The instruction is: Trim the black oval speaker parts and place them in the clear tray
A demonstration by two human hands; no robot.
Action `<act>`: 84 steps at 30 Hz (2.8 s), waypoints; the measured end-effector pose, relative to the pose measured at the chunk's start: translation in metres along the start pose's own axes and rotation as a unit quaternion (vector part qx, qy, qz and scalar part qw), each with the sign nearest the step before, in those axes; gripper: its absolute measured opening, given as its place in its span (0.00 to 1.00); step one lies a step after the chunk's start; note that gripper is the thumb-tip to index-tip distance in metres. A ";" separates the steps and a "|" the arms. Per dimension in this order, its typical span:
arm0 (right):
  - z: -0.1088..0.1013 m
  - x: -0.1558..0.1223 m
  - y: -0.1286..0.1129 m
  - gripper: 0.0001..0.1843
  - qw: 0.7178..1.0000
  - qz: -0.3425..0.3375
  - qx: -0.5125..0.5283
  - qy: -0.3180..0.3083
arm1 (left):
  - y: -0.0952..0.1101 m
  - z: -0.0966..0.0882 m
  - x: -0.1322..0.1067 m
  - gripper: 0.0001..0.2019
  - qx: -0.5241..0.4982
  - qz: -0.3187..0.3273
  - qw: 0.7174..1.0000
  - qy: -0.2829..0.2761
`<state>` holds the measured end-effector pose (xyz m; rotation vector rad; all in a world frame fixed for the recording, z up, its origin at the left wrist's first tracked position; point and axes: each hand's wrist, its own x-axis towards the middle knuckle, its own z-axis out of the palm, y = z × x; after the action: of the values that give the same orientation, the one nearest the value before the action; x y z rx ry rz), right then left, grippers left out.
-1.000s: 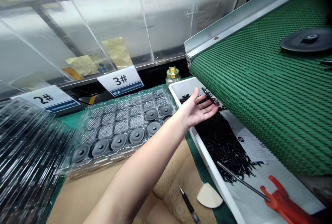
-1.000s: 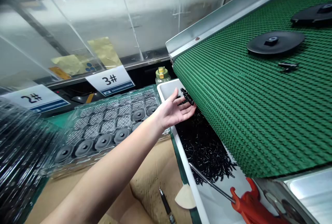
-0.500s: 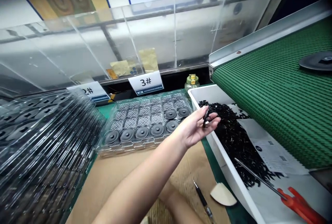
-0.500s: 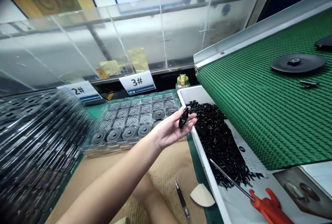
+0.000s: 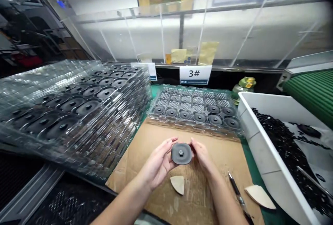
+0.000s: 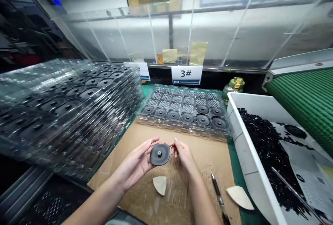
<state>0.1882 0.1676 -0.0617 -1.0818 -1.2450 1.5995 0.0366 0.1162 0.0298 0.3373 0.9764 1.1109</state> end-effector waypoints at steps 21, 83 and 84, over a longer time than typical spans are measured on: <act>0.102 -0.116 0.003 0.27 0.969 0.182 0.126 -0.105 | -0.051 -0.118 -0.067 0.33 0.086 0.117 0.985 -0.095; 0.084 -0.155 -0.079 0.12 0.927 -0.161 -0.337 -0.029 | -0.031 -0.069 -0.079 0.30 -0.026 -0.095 0.990 -0.100; 0.081 -0.156 -0.082 0.13 0.914 -0.172 -0.368 0.002 | -0.031 -0.067 -0.080 0.30 -0.029 -0.104 0.990 -0.096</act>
<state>0.1647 0.0121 0.0517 -1.2037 -1.9874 0.8555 -0.0058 0.0182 0.0105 0.2824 0.7885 0.8980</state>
